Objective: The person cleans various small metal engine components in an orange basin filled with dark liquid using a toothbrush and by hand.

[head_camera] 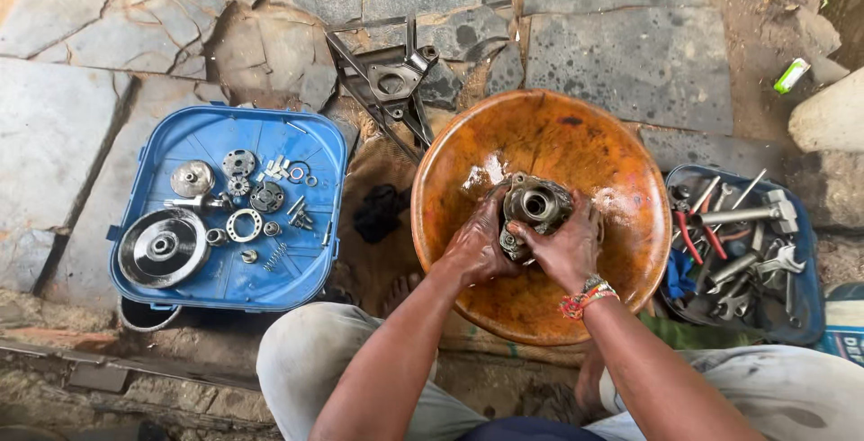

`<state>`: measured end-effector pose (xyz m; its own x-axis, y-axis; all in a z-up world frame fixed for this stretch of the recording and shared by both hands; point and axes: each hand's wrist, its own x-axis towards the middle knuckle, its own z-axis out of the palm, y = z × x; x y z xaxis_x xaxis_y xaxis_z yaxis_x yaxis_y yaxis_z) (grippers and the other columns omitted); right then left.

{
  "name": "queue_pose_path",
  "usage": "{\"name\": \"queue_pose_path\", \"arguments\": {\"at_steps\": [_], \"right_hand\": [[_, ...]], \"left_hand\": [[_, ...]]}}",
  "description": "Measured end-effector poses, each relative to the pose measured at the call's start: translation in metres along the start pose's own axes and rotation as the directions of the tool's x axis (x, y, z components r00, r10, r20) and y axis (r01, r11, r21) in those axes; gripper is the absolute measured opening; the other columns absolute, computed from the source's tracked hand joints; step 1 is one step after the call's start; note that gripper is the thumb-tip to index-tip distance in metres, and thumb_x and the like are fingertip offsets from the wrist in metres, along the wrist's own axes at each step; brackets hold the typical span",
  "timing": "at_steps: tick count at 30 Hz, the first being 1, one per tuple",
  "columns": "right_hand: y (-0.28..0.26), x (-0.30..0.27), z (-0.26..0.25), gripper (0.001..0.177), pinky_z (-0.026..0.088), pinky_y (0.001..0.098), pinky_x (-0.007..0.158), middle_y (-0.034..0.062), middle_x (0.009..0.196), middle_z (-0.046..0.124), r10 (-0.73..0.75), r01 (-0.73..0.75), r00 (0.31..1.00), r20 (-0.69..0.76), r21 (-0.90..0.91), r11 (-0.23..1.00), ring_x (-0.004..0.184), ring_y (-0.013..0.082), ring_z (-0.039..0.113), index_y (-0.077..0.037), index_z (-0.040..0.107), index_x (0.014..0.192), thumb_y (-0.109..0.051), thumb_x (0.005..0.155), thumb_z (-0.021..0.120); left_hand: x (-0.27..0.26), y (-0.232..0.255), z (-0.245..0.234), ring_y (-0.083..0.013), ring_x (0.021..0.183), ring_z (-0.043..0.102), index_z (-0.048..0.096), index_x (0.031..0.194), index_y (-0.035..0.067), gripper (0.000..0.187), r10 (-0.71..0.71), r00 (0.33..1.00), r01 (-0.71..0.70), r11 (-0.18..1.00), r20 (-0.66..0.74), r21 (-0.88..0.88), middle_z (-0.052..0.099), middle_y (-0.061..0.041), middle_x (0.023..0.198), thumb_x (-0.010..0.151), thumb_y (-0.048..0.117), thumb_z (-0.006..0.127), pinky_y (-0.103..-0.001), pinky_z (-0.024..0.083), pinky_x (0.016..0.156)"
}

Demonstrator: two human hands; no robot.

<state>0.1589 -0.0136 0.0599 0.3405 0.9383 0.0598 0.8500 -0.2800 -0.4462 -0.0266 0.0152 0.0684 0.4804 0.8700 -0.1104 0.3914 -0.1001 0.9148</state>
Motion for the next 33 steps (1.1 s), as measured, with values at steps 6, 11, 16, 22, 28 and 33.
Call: {"name": "queue_pose_path", "arguments": {"at_steps": [6, 11, 16, 22, 28, 33], "right_hand": [[0.001, -0.013, -0.022, 0.097, 0.049, 0.0449, 0.116, 0.0176, 0.137, 0.062, -0.062, 0.049, 0.997, 0.047, 0.244, 0.969, 0.13, 0.0327, 0.062, -0.002, 0.054, 0.139, -0.062, 0.069, 0.081], [-0.006, -0.009, -0.003, 0.107, 0.042, 0.0497, 0.111, 0.0268, 0.14, 0.052, -0.018, 0.019, 1.0, -0.007, 0.098, 0.995, 0.13, 0.0392, 0.051, 0.004, 0.043, 0.144, -0.057, 0.068, 0.088], [0.038, -0.02, -0.01, 0.113, 0.042, 0.0478, 0.112, 0.0266, 0.143, 0.05, 0.038, -0.042, 0.994, 0.099, 0.037, 0.998, 0.133, 0.0377, 0.049, 0.006, 0.037, 0.147, -0.06, 0.067, 0.082], [0.027, -0.001, 0.007, 0.118, 0.04, 0.0499, 0.108, 0.0293, 0.143, 0.048, -0.068, 0.066, 0.991, 0.114, 0.024, 0.998, 0.131, 0.0432, 0.046, 0.006, 0.035, 0.147, -0.052, 0.063, 0.096], [0.087, 0.011, 0.004, 0.085, 0.059, 0.0487, 0.083, 0.0201, 0.119, 0.073, -0.11, 0.02, 0.838, 0.535, 0.172, 0.985, 0.098, 0.0426, 0.072, -0.016, 0.041, 0.152, -0.04, 0.082, 0.082], [0.064, 0.018, 0.019, 0.096, 0.056, 0.0385, 0.09, 0.0185, 0.115, 0.07, -0.065, 0.013, 0.977, 0.203, 0.245, 0.97, 0.107, 0.0255, 0.068, 0.008, 0.042, 0.131, -0.035, 0.067, 0.1]], "left_hand": [[0.011, -0.033, 0.026, -0.0377, 0.153, 0.031, 0.015, 0.161, 0.006, 0.137, 0.391, 0.917, -0.373, 0.911, -0.084, 0.174, 0.029, -0.02, 0.165, 0.058, 0.034, 0.1, -0.044, 0.029, 0.129], [0.017, -0.046, 0.038, -0.0361, 0.157, 0.017, 0.013, 0.171, 0.018, 0.13, -0.105, 0.993, 0.116, 0.968, 0.061, -0.223, 0.013, -0.014, 0.172, 0.067, 0.025, 0.089, -0.049, 0.03, 0.122], [0.022, -0.063, 0.057, -0.0357, 0.143, 0.032, 0.004, 0.163, 0.011, 0.136, 0.127, 0.992, -0.126, 0.99, -0.007, 0.06, 0.022, -0.016, 0.17, 0.054, 0.018, 0.085, -0.043, 0.028, 0.123], [0.018, -0.062, 0.04, -0.0395, 0.15, 0.033, 0.016, 0.162, 0.005, 0.13, 0.173, 0.982, -0.17, 0.985, -0.072, 0.044, 0.033, -0.022, 0.164, 0.062, 0.034, 0.094, -0.045, 0.031, 0.124], [0.01, -0.054, 0.046, -0.0402, 0.148, 0.038, 0.021, 0.161, 0.005, 0.132, 0.199, 0.977, -0.196, 0.979, -0.075, 0.052, 0.039, -0.023, 0.16, 0.059, 0.047, 0.093, -0.045, 0.036, 0.122], [0.015, -0.035, 0.027, -0.0416, 0.146, 0.038, 0.021, 0.159, 0.005, 0.127, 0.09, 0.995, -0.089, 0.996, -0.047, 0.019, 0.041, -0.022, 0.157, 0.063, 0.045, 0.095, -0.045, 0.033, 0.124]]}}
